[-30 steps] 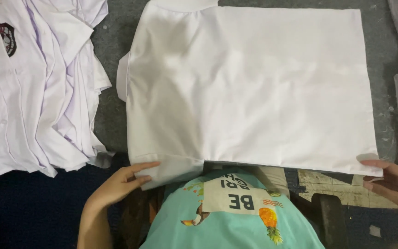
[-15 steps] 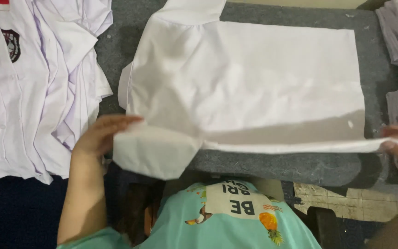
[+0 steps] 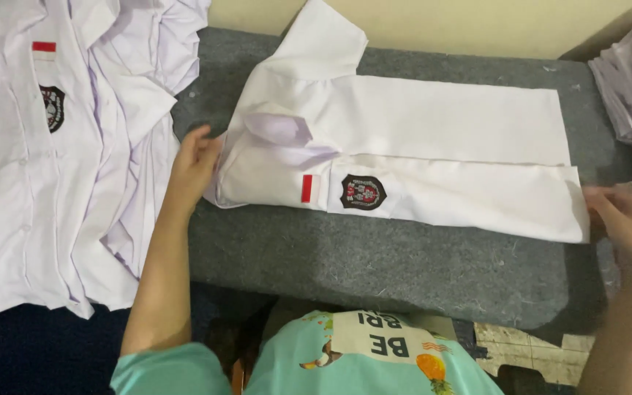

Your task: Folding a white collared shirt neatly on a work surface in a factory setting.

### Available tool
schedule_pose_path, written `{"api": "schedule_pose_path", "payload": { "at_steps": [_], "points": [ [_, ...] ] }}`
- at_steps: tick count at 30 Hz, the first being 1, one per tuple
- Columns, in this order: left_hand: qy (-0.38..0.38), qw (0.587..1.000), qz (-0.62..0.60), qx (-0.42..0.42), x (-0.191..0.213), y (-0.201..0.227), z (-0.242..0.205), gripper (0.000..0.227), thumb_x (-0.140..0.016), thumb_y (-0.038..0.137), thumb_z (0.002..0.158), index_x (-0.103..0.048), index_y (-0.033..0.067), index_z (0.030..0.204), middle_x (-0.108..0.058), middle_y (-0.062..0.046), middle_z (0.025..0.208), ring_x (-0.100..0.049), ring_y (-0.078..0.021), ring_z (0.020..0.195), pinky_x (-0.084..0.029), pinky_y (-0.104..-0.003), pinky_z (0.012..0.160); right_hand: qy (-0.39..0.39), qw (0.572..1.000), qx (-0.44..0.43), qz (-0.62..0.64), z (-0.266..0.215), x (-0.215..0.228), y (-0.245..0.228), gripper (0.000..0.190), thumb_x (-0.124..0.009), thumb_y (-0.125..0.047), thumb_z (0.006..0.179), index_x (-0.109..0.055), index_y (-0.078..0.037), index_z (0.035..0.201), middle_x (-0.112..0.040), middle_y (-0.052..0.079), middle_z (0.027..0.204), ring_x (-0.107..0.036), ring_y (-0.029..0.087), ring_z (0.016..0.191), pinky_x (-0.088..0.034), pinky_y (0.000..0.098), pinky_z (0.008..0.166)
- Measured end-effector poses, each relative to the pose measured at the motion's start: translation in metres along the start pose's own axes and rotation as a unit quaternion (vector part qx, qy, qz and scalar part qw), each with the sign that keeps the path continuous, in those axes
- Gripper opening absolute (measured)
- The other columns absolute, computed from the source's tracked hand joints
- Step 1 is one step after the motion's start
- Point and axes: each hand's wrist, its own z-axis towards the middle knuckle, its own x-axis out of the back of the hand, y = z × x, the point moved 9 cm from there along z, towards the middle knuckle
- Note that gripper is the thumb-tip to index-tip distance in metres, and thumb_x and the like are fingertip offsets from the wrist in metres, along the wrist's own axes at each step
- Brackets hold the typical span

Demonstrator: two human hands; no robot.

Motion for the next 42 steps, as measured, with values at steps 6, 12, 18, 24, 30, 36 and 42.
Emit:
{"api": "schedule_pose_path", "payload": {
  "at_steps": [6, 12, 18, 24, 30, 36, 42],
  "points": [
    [-0.044, 0.975, 0.217, -0.02, -0.003, 0.003, -0.066, 0.043, -0.056, 0.048, 0.1, -0.069, 0.0081, 0.11, -0.066, -0.004, 0.101, -0.061, -0.0169, 0.092, -0.045, -0.031, 0.082, -0.019, 0.999, 0.007, 0.043, -0.017, -0.002, 0.048, 0.029, -0.068, -0.029, 0.118, -0.068, -0.002, 0.129, -0.065, 0.014, 0.11, -0.059, 0.028, 0.092, -0.043, 0.0405, 0.078],
    [-0.016, 0.98, 0.191, -0.044, -0.004, 0.002, -0.059, 0.036, -0.054, 0.04, 0.107, -0.057, 0.0114, 0.085, -0.055, 0.0, 0.086, -0.053, -0.0146, 0.081, -0.039, -0.029, 0.074, -0.007, 0.995, 0.001, 0.102, 0.007, -0.009, 0.089, 0.019, -0.074, -0.029, 0.115, -0.062, -0.014, 0.108, -0.061, -0.001, 0.105, -0.054, 0.014, 0.09, -0.039, 0.0305, 0.072],
    [-0.022, 0.999, -0.031, -0.006, 0.02, -0.028, -0.054, 0.016, -0.065, 0.027, 0.103, -0.071, 0.0127, 0.106, -0.062, 0.006, 0.096, -0.055, -0.0067, 0.097, -0.041, -0.02, 0.089, 0.019, 0.994, 0.05, 0.096, -0.026, 0.01, 0.069, 0.013, -0.073, -0.024, 0.118, -0.062, -0.017, 0.118, -0.06, -0.003, 0.107, -0.051, 0.009, 0.089, -0.039, 0.0257, 0.077],
    [-0.065, 0.996, 0.054, -0.004, 0.033, -0.047, -0.076, 0.016, -0.067, 0.025, 0.101, -0.075, 0.0115, 0.105, -0.067, 0.005, 0.101, -0.059, -0.0074, 0.1, -0.042, -0.021, 0.092, -0.055, 0.995, -0.02, 0.087, -0.036, 0.007, 0.105, 0.016, -0.068, -0.027, 0.115, -0.059, -0.013, 0.111, -0.048, -0.001, 0.08, -0.042, 0.013, 0.064, -0.032, 0.0301, 0.055],
    [-0.042, 0.984, 0.162, 0.06, 0.027, -0.038, -0.097, 0.029, -0.065, 0.035, 0.099, -0.078, 0.0114, 0.11, -0.074, 0.001, 0.103, -0.064, -0.0121, 0.097, -0.046, -0.025, 0.087, -0.077, 0.996, -0.032, 0.044, -0.039, -0.003, 0.123, 0.011, -0.068, -0.018, 0.115, -0.067, -0.007, 0.118, -0.055, 0.009, 0.077, -0.045, 0.019, 0.057, -0.031, 0.0324, 0.047],
    [0.045, 0.98, 0.182, -0.061, 0.019, -0.018, -0.093, 0.032, -0.066, 0.041, 0.099, -0.075, 0.0099, 0.096, -0.071, -0.001, 0.095, -0.062, -0.0144, 0.094, -0.045, -0.028, 0.084, -0.063, 0.998, -0.016, 0.019, -0.035, -0.004, 0.094, 0.028, -0.066, -0.034, 0.122, -0.065, -0.009, 0.108, -0.05, 0.005, 0.081, -0.045, 0.021, 0.067, -0.035, 0.0368, 0.062],
    [0.134, 0.989, -0.03, -0.046, 0.016, -0.038, -0.08, 0.025, -0.063, 0.035, 0.103, -0.072, 0.0114, 0.107, -0.064, 0.005, 0.093, -0.056, -0.0083, 0.091, -0.044, -0.023, 0.083, -0.012, 0.993, -0.012, 0.114, 0.003, -0.017, 0.137, 0.022, -0.075, -0.035, 0.118, -0.059, -0.022, 0.11, -0.064, -0.004, 0.107, -0.06, 0.009, 0.089, -0.044, 0.0239, 0.067]
  ]
}}
